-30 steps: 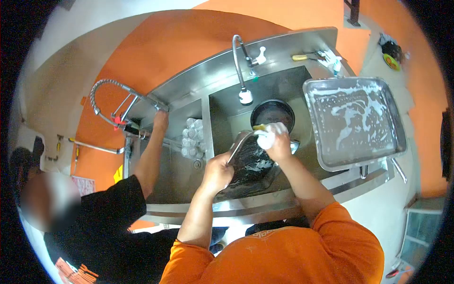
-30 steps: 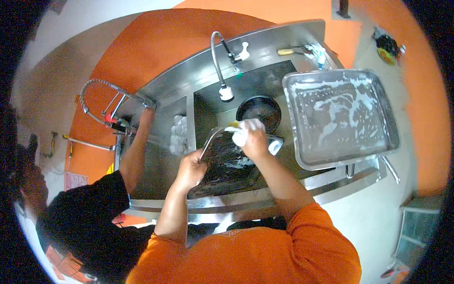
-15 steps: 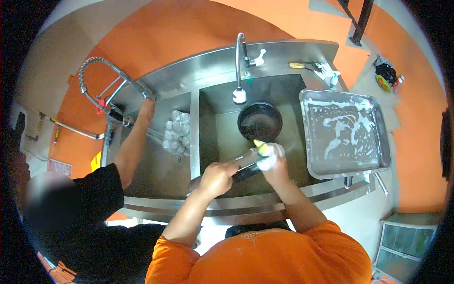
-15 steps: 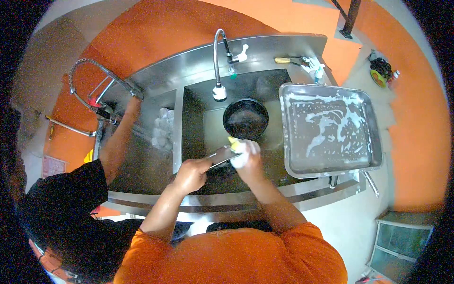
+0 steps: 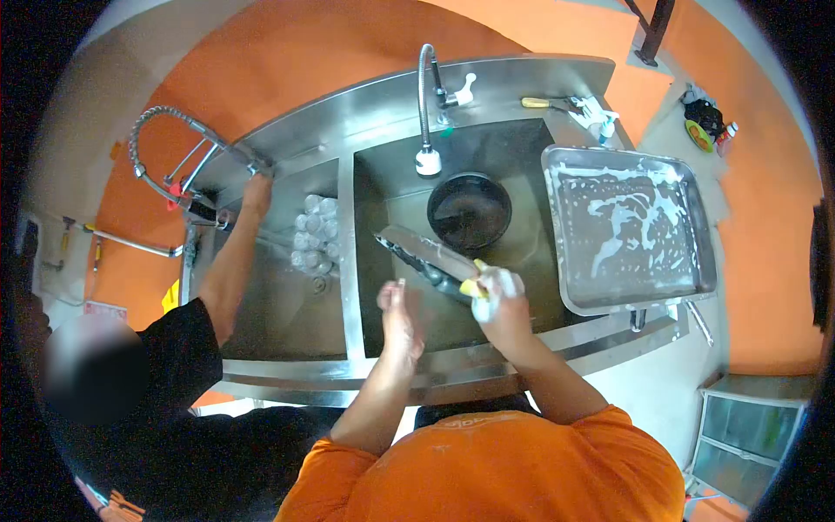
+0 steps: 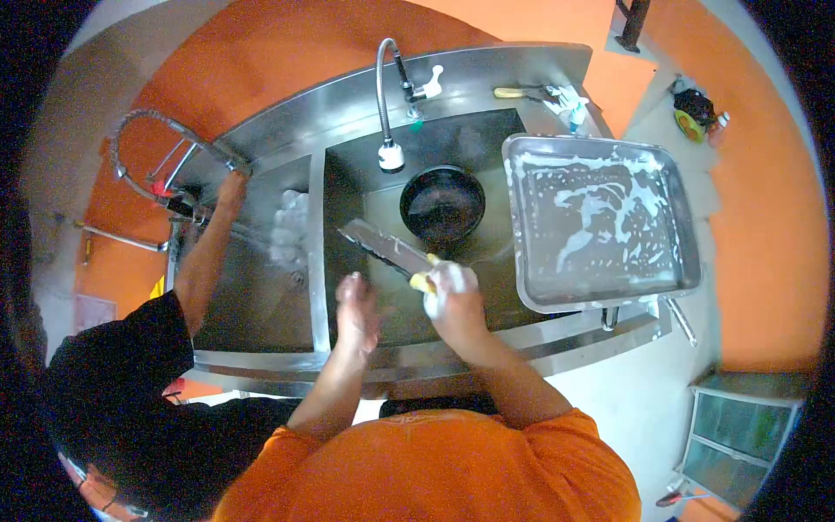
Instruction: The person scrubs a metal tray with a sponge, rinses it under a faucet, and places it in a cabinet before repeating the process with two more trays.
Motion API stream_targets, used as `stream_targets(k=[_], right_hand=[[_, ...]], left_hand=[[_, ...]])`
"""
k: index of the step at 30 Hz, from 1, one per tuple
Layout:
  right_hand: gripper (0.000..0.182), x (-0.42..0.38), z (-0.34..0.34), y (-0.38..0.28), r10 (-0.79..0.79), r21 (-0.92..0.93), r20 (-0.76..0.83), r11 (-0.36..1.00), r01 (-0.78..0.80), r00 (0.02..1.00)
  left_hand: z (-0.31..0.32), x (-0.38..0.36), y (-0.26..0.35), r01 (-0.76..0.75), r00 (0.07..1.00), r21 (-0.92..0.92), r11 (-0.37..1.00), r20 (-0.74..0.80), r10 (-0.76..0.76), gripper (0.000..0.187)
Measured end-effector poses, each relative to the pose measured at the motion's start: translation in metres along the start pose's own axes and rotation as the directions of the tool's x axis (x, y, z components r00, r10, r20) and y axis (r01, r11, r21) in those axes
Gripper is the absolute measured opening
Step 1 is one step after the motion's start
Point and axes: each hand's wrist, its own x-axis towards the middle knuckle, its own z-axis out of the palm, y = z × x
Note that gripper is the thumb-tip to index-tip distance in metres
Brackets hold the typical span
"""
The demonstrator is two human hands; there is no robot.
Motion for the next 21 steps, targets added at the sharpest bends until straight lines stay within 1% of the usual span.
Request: stream_targets(k=[1, 3, 4, 5, 7, 8, 10, 11, 13, 14, 15, 17, 18, 19, 20, 21], right_hand=[[0.033, -0.002, 0.001, -0.007, -0.008, 0.023, 0.05, 1.0, 0.007, 0.999], [0.033, -0.003, 0.001, -0.026, -0.027, 0.067, 0.145, 0.998, 0.017, 0.989], [0.032, -0.006, 0.005, -0.03, -0.076, 0.123, 0.201, 0.991, 0.052, 0.977], [0.033, -0.006, 0.01, -0.033, -0.106, 0.172, 0.227, 0.983, 0.068, 0.968], [0.031, 0.003, 0.011, -0.038, -0.157, 0.321, 0.241, 0.944, 0.074, 0.958], [0.029, 0.005, 0.01, -0.036, -0.074, 0.373, 0.265, 0.927, -0.031, 0.961], [0.026, 0.007, 0.009, -0.027, 0.088, 0.466, 0.334, 0.85, -0.245, 0.939], [0.023, 0.01, 0.012, -0.02, 0.28, 0.517, 0.376, 0.727, -0.451, 0.883], [0.024, 0.019, 0.006, -0.011, 0.393, 0.556, 0.256, 0.688, -0.467, 0.883], [0.024, 0.021, 0.009, -0.009, 0.386, 0.529, 0.236, 0.719, -0.451, 0.892], [0.025, 0.02, 0.011, -0.01, 0.316, 0.536, 0.233, 0.747, -0.393, 0.92], [0.025, 0.019, 0.018, -0.019, 0.174, 0.549, 0.217, 0.792, -0.268, 0.96], [0.025, 0.016, 0.028, -0.024, 0.11, 0.525, 0.217, 0.825, -0.211, 0.97], [0.025, 0.014, 0.036, -0.029, -0.011, 0.43, 0.153, 0.901, -0.056, 0.988], [0.024, 0.013, 0.043, -0.034, -0.098, 0.393, 0.153, 0.919, 0.031, 0.983], [0.023, 0.012, 0.051, -0.037, -0.185, 0.356, 0.157, 0.927, 0.119, 0.97]], left_hand=[[0.009, -0.015, 0.011, 0.313, 0.946, -0.106, 0.944, 0.124, -0.299, 0.051], [0.014, -0.014, 0.006, 0.344, 0.907, -0.057, 0.937, 0.276, -0.316, 0.049], [0.007, 0.003, -0.009, 0.26, 0.928, -0.113, 0.959, 0.303, -0.216, 0.039], [0.004, 0.007, -0.009, 0.213, 0.963, -0.074, 0.974, 0.186, -0.196, 0.029], [-0.003, 0.012, -0.002, 0.123, 0.987, -0.031, 0.992, 0.107, -0.119, 0.021], [-0.003, 0.013, 0.001, 0.085, 0.991, -0.004, 0.996, 0.108, -0.084, 0.022], [-0.006, 0.012, 0.008, -0.014, 0.999, 0.158, 0.987, 0.045, 0.007, 0.02], [-0.009, 0.011, 0.01, -0.055, 0.998, 0.238, 0.97, 0.015, 0.053, 0.02], [-0.019, 0.018, 0.017, -0.074, 0.996, 0.37, 0.926, 0.079, 0.048, 0.027], [-0.026, 0.021, 0.02, -0.102, 0.991, 0.523, 0.846, 0.131, 0.039, 0.028], [-0.031, 0.024, 0.024, -0.138, 0.983, 0.658, 0.74, 0.184, 0.019, 0.029], [-0.034, 0.026, 0.036, -0.179, 0.976, 0.811, 0.558, 0.218, -0.005, 0.029], [-0.039, 0.028, 0.036, -0.263, 0.962, 0.848, 0.46, 0.269, 0.054, 0.03], [-0.043, 0.029, 0.037, -0.337, 0.941, 0.874, 0.351, 0.318, 0.113, 0.03], [-0.047, 0.029, 0.038, -0.341, 0.94, 0.895, 0.288, 0.325, 0.103, 0.03], [-0.051, 0.026, 0.037, -0.375, 0.926, 0.901, 0.218, 0.353, 0.134, 0.031]])
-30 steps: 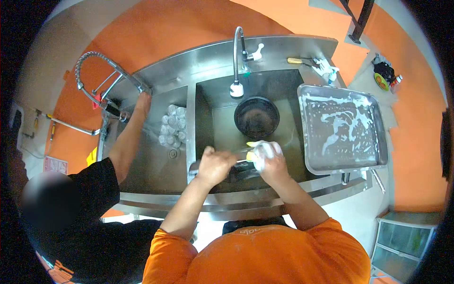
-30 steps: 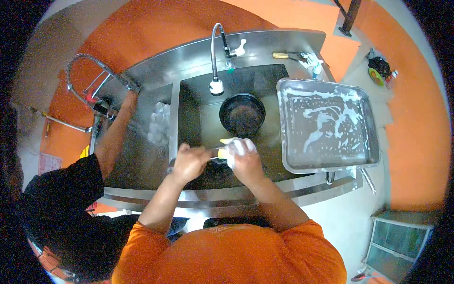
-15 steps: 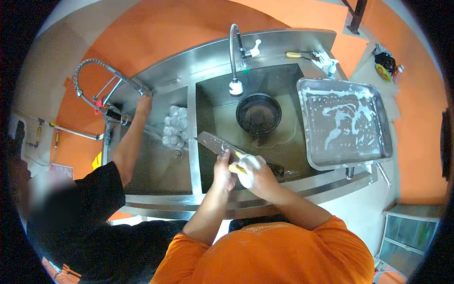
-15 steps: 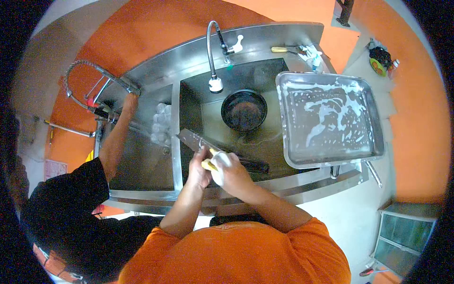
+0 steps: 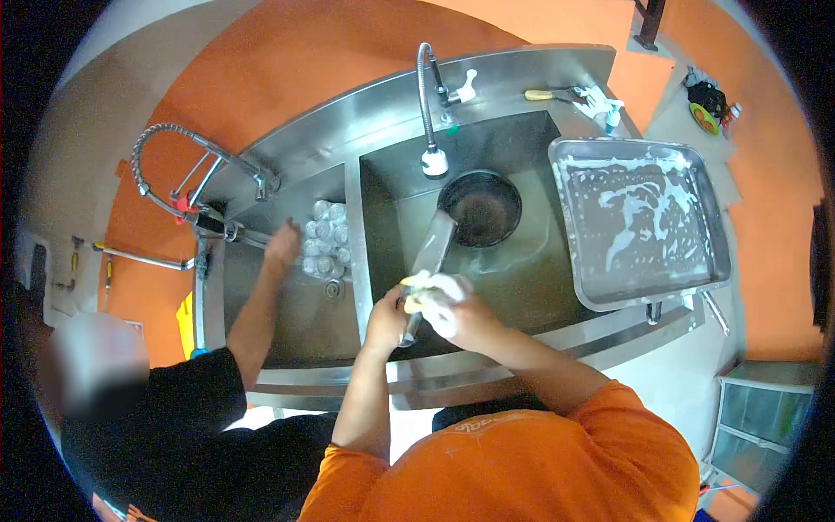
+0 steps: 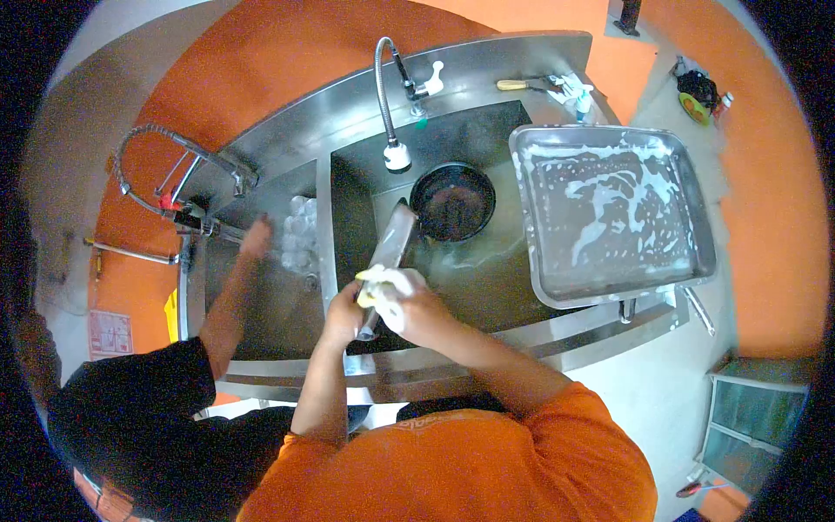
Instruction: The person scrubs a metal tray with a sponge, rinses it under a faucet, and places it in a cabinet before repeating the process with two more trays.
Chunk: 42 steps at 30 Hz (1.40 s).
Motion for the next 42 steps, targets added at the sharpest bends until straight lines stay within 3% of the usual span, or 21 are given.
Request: stream_targets(k=[5, 6, 7, 9, 10, 14, 17, 22, 23, 25, 26, 27, 28, 31, 33, 34, 36, 37, 39, 40, 42], right_hand=[[0.026, 0.006, 0.043, 0.036, -0.206, -0.099, 0.185, 0.969, 0.227, 0.961], [0.028, 0.013, 0.054, 0.054, -0.212, -0.187, 0.183, 0.951, 0.245, 0.96], [0.029, 0.03, 0.049, 0.051, 0.037, -0.179, 0.169, 0.984, -0.007, 0.985], [0.028, 0.06, 0.064, 0.092, 0.178, -0.286, 0.014, 0.944, -0.167, 0.984], [0.025, 0.083, 0.055, 0.085, 0.241, -0.115, -0.153, 0.959, -0.259, 0.958], [0.023, 0.091, 0.082, 0.085, 0.1, -0.214, -0.219, 0.966, -0.148, 0.971], [0.024, 0.042, 0.116, 0.033, 0.197, 0.185, -0.11, 0.967, -0.174, 0.974], [0.05, 0.031, 0.143, 0.045, 0.097, 0.006, -0.217, 0.995, -0.098, 0.971], [0.046, 0.051, 0.142, 0.06, 0.345, 0.118, -0.169, 0.937, -0.328, 0.923], [0.035, 0.058, 0.18, 0.125, 0.6, 0.51, -0.162, 0.73, -0.454, 0.783], [0.034, 0.062, 0.177, 0.134, 0.663, 0.197, -0.187, 0.748, -0.634, 0.725], [0.035, 0.048, 0.178, 0.126, 0.744, 0.313, -0.198, 0.664, -0.679, 0.638], [0.037, 0.04, 0.162, 0.091, 0.814, 0.425, -0.197, 0.574, -0.7, 0.547], [0.04, 0.013, 0.186, 0.027, 0.781, 0.902, 0.042, 0.238, -0.36, 0.623], [0.042, 0.028, 0.168, 0.02, 0.598, 0.667, -0.124, 0.641, -0.38, 0.792], [0.042, 0.047, 0.167, 0.044, 0.356, 0.084, -0.233, 0.935, -0.346, 0.905], [0.038, 0.091, 0.158, 0.082, 0.623, 0.755, -0.187, 0.586, -0.294, 0.759], [0.035, 0.091, 0.175, 0.127, 0.637, 0.792, -0.146, 0.534, -0.297, 0.757], [0.025, 0.056, 0.198, 0.194, 0.764, 0.608, -0.171, 0.578, -0.544, 0.622], [0.023, 0.002, 0.28, 0.279, 0.808, 0.419, -0.092, 0.562, -0.713, 0.582], [0.028, 0.002, 0.218, 0.24, 0.813, 0.219, -0.245, 0.577, -0.787, 0.528]], left_hand=[[-0.016, -0.013, 0.003, 0.133, 0.99, 0.39, 0.911, -0.09, -0.106, 0.031], [-0.02, -0.012, 0.001, 0.145, 0.988, 0.394, 0.908, -0.102, -0.114, 0.031], [-0.024, -0.012, 0.0, 0.16, 0.986, 0.398, 0.903, -0.114, -0.124, 0.03], [-0.028, -0.011, -0.013, 0.178, 0.981, 0.403, 0.898, -0.141, -0.131, 0.03], [-0.03, -0.01, -0.015, 0.193, 0.98, 0.388, 0.901, -0.128, -0.155, 0.03], [-0.033, -0.006, -0.021, 0.191, 0.978, 0.354, 0.916, -0.145, -0.148, 0.029], [-0.032, -0.004, -0.023, 0.226, 0.967, 0.326, 0.918, -0.191, -0.17, 0.027], [-0.035, -0.002, -0.032, 0.274, 0.942, 0.125, 0.954, -0.236, -0.24, 0.026], [-0.033, -0.002, -0.038, 0.297, 0.937, 0.125, 0.947, -0.229, -0.264, 0.027], [-0.03, -0.003, -0.031, 0.344, 0.921, 0.166, 0.924, -0.25, -0.298, 0.028], [-0.027, -0.003, -0.028, 0.362, 0.915, 0.191, 0.912, -0.257, -0.31, 0.028], [-0.024, -0.001, -0.029, 0.364, 0.912, 0.195, 0.911, -0.275, -0.306, 0.026], [-0.025, 0.001, -0.027, 0.35, 0.913, 0.189, 0.918, -0.289, -0.288, 0.026], [-0.026, 0.0, -0.033, 0.355, 0.905, 0.145, 0.923, -0.3, -0.301, 0.025], [-0.025, 0.001, -0.046, 0.387, 0.893, 0.159, 0.908, -0.309, -0.326, 0.025], [-0.024, 0.004, -0.046, 0.379, 0.894, 0.22, 0.899, -0.336, -0.295, 0.027], [-0.021, 0.004, -0.038, 0.394, 0.879, 0.156, 0.906, -0.352, -0.322, 0.027], [-0.019, 0.001, -0.038, 0.408, 0.868, 0.126, 0.904, -0.36, -0.342, 0.027], [-0.011, -0.008, -0.042, 0.404, 0.867, 0.093, 0.91, -0.357, -0.348, 0.024], [-0.009, -0.012, -0.043, 0.378, 0.874, 0.062, 0.924, -0.354, -0.333, 0.024], [-0.011, -0.016, -0.05, 0.337, 0.889, -0.015, 0.941, -0.324, -0.324, 0.022]])
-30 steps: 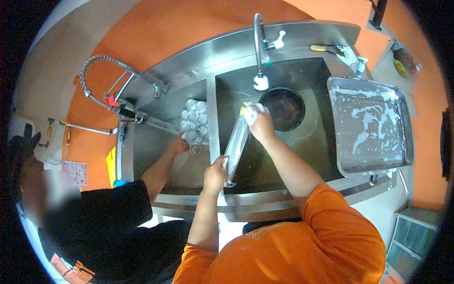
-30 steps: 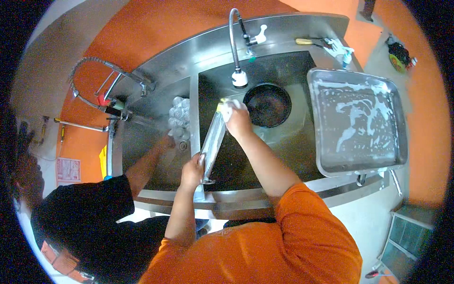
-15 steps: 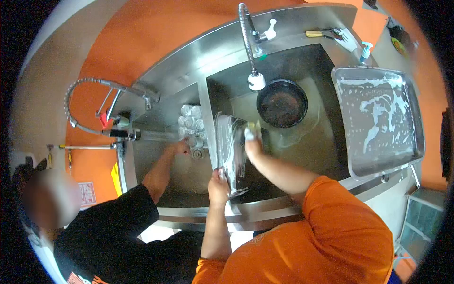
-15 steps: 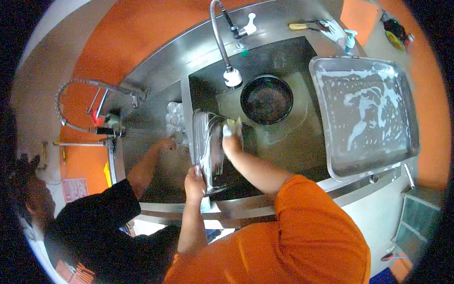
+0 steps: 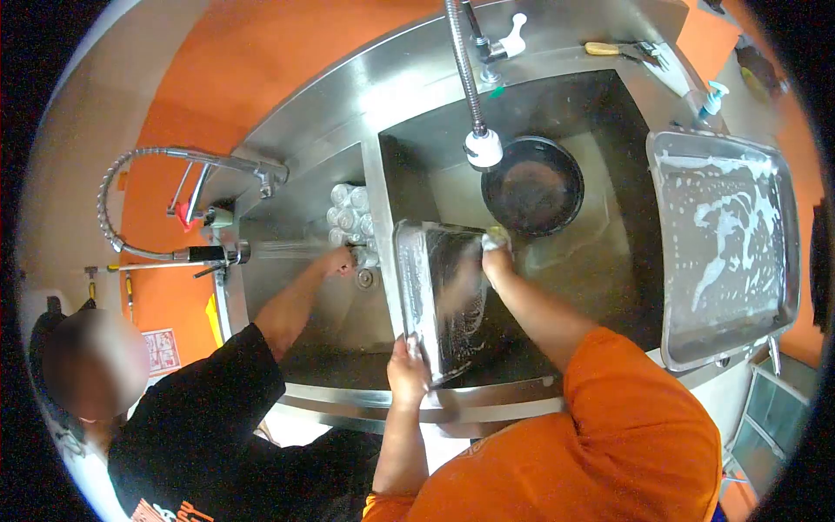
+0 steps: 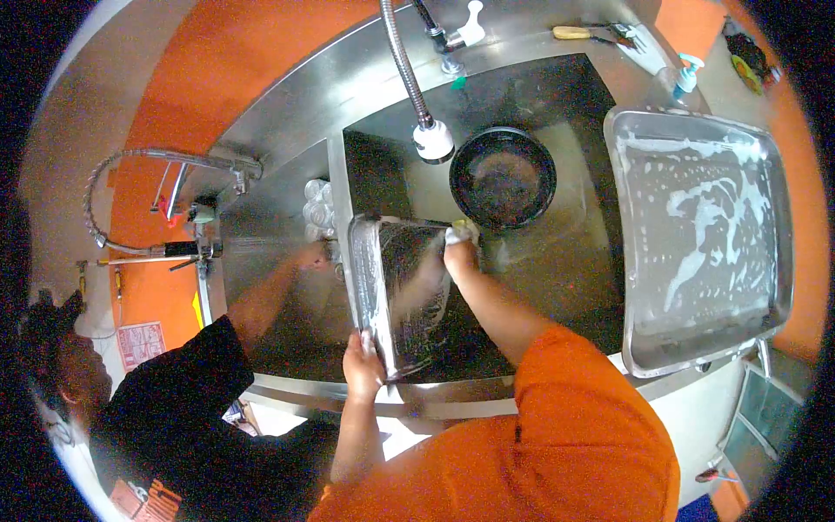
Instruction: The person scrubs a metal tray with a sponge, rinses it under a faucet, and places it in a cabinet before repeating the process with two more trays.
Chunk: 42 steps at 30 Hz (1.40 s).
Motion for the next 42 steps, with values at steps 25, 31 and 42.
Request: stream_targets(k=[25, 31, 42], right_hand=[[0.03, -0.121, -0.183, -0.152, -0.791, 0.208, 0.191, 0.611, 0.763, 0.581], [0.022, 0.004, -0.159, -0.045, -0.531, -0.236, -0.147, 0.838, 0.492, 0.834], [0.03, -0.127, -0.232, -0.127, -0.732, -0.003, 0.307, 0.638, 0.77, 0.608]], left_hand=[[-0.028, -0.063, 0.043, 0.052, 0.982, -0.836, 0.547, -0.058, -0.182, 0.026], [-0.032, -0.072, 0.053, 0.149, 0.973, -0.823, 0.549, 0.023, -0.23, 0.032], [-0.02, -0.071, 0.088, 0.24, 0.941, -0.836, 0.493, 0.075, -0.331, 0.035]])
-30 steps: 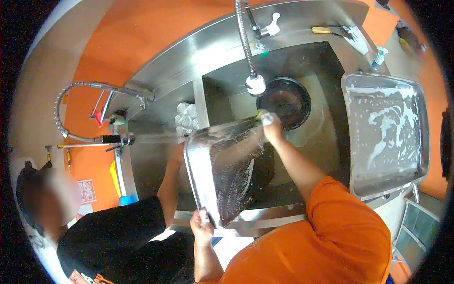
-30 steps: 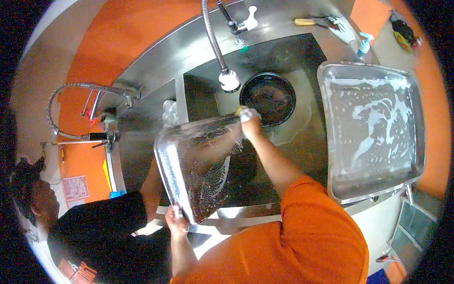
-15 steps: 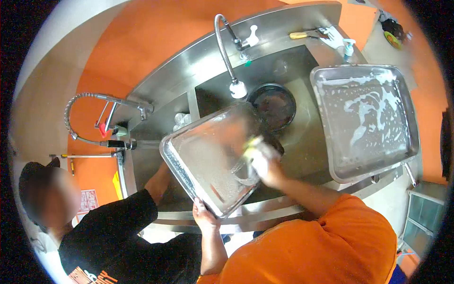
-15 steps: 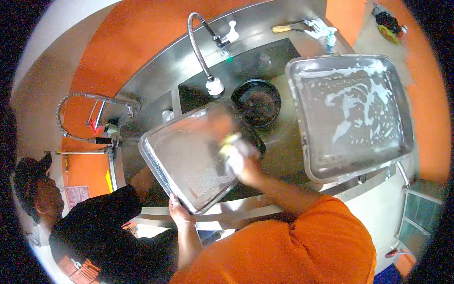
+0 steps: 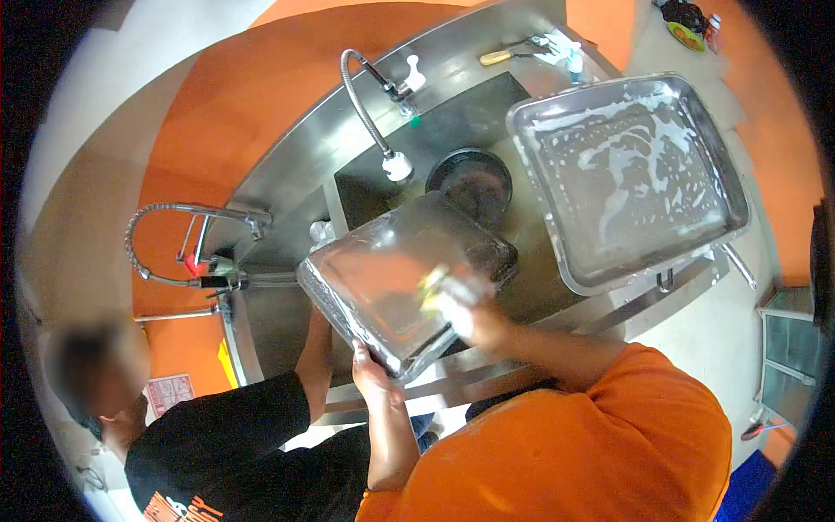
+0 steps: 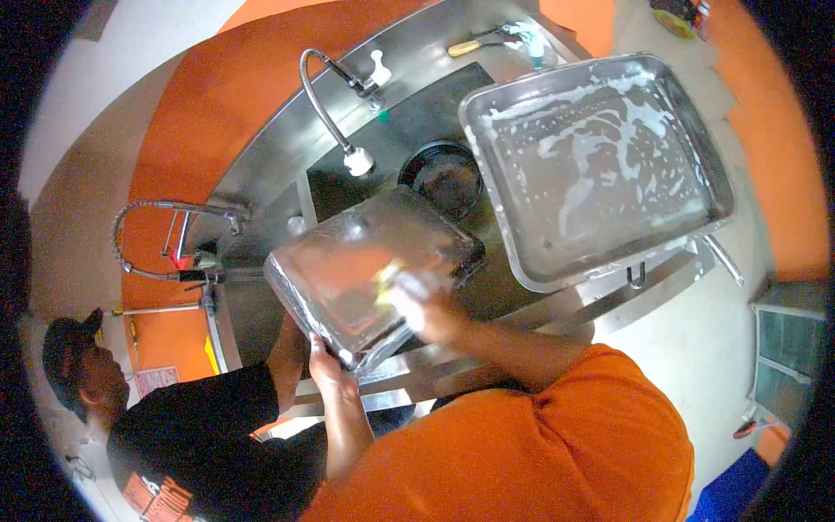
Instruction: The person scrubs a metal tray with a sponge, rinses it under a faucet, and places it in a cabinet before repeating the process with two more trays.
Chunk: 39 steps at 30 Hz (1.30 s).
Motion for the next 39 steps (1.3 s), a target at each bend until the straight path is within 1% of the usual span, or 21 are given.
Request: stream_targets(k=[1, 3, 5, 11, 12, 13, 14, 15, 17, 21, 23, 24, 26, 27, 28, 29, 31, 33, 36, 37, 39], right_hand=[[0.031, -0.006, 0.017, 0.034, 0.29, 0.455, -0.082, 0.862, -0.223, 0.954], [0.031, -0.01, 0.03, 0.097, 0.576, 0.683, -0.165, 0.652, -0.329, 0.801], [0.03, -0.004, -0.002, 0.086, 0.275, -0.067, -0.46, 0.937, -0.342, 0.844], [0.02, 0.0, -0.038, -0.012, -0.029, 0.065, -0.263, 0.997, 0.048, 0.964], [0.017, -0.006, -0.024, 0.022, 0.035, 0.011, -0.233, 0.999, -0.034, 0.972], [0.017, -0.007, -0.021, 0.05, 0.293, 0.352, -0.343, 0.921, -0.167, 0.892], [0.016, -0.006, -0.037, 0.067, 0.353, 0.318, -0.443, 0.921, -0.223, 0.824], [0.019, -0.008, -0.035, 0.095, 0.65, 0.728, -0.317, 0.633, -0.261, 0.691], [0.022, -0.041, 0.013, 0.186, 0.539, 0.434, -0.472, 0.831, -0.349, 0.697], [0.018, 0.002, -0.007, 0.09, 0.369, 0.456, -0.308, 0.866, -0.204, 0.877], [0.016, 0.012, -0.004, 0.058, 0.172, 0.311, -0.16, 0.943, -0.116, 0.972], [0.015, 0.015, -0.009, 0.053, 0.036, -0.034, -0.145, 0.999, -0.041, 0.989], [0.018, 0.019, -0.003, 0.088, 0.413, 0.552, -0.081, 0.777, -0.304, 0.907], [0.02, 0.018, -0.019, 0.103, 0.462, 0.187, -0.07, 0.877, -0.443, 0.884], [0.023, 0.005, 0.015, 0.159, 0.435, 0.245, -0.261, 0.893, -0.377, 0.862], [0.022, 0.01, -0.011, 0.147, 0.713, 0.129, -0.13, 0.701, -0.701, 0.689], [0.023, 0.009, 0.0, 0.152, 0.671, -0.178, -0.111, 0.712, -0.679, 0.733], [0.025, 0.007, -0.02, 0.113, 0.616, -0.113, -0.082, 0.775, -0.622, 0.783], [0.026, -0.011, -0.017, 0.148, 0.71, 0.037, 0.081, 0.699, -0.714, 0.7], [0.027, 0.001, -0.025, 0.134, 0.804, -0.071, 0.037, 0.595, -0.801, 0.593], [0.029, 0.007, -0.023, 0.121, 0.742, -0.046, 0.099, 0.669, -0.741, 0.663]], left_hand=[[-0.001, 0.003, -0.002, 0.017, 1.0, -0.043, 0.999, 0.02, -0.016, 0.036], [0.002, 0.001, -0.001, 0.093, 0.995, -0.112, 0.989, 0.029, -0.09, 0.037], [-0.007, 0.01, -0.008, 0.181, 0.98, -0.196, 0.964, 0.118, -0.16, 0.038], [0.007, -0.004, -0.016, 0.226, 0.97, -0.194, 0.955, 0.131, -0.203, 0.04], [0.006, -0.004, -0.016, 0.237, 0.965, -0.197, 0.951, 0.164, -0.206, 0.04], [0.007, -0.006, -0.016, 0.235, 0.964, -0.198, 0.952, 0.173, -0.202, 0.04], [0.009, -0.01, -0.014, 0.234, 0.963, -0.199, 0.951, 0.181, -0.199, 0.04], [0.011, -0.014, -0.013, 0.234, 0.962, -0.203, 0.951, 0.189, -0.197, 0.04], [0.016, -0.024, -0.01, 0.222, 0.966, -0.166, 0.961, 0.171, -0.194, 0.04], [0.021, -0.031, -0.012, 0.133, 0.985, -0.08, 0.988, 0.125, -0.122, 0.043], [0.015, -0.028, -0.013, 0.075, 0.993, -0.011, 0.997, 0.089, -0.074, 0.044], [0.01, -0.026, -0.013, 0.071, 0.993, -0.025, 0.997, 0.092, -0.069, 0.044], [0.003, -0.024, -0.011, 0.061, 0.994, -0.05, 0.997, 0.094, -0.056, 0.044], [0.002, -0.03, -0.007, 0.11, 0.989, -0.1, 0.989, 0.109, -0.099, 0.044], [0.001, -0.035, -0.005, 0.1, 0.988, -0.093, 0.991, 0.124, -0.088, 0.044], [0.0, -0.039, -0.005, 0.091, 0.987, -0.087, 0.992, 0.141, -0.078, 0.045], [-0.007, -0.041, -0.007, 0.05, 0.98, -0.074, 0.996, 0.196, -0.034, 0.047], [-0.009, -0.046, -0.003, 0.055, 0.984, -0.048, 0.997, 0.17, -0.046, 0.048], [-0.008, -0.052, -0.001, 0.06, 0.993, 0.045, 0.997, 0.095, -0.064, 0.047], [-0.008, -0.053, -0.003, 0.05, 0.994, 0.031, 0.998, 0.095, -0.053, 0.046], [-0.007, -0.053, -0.005, 0.054, 0.994, 0.011, 0.999, 0.093, -0.054, 0.044]])
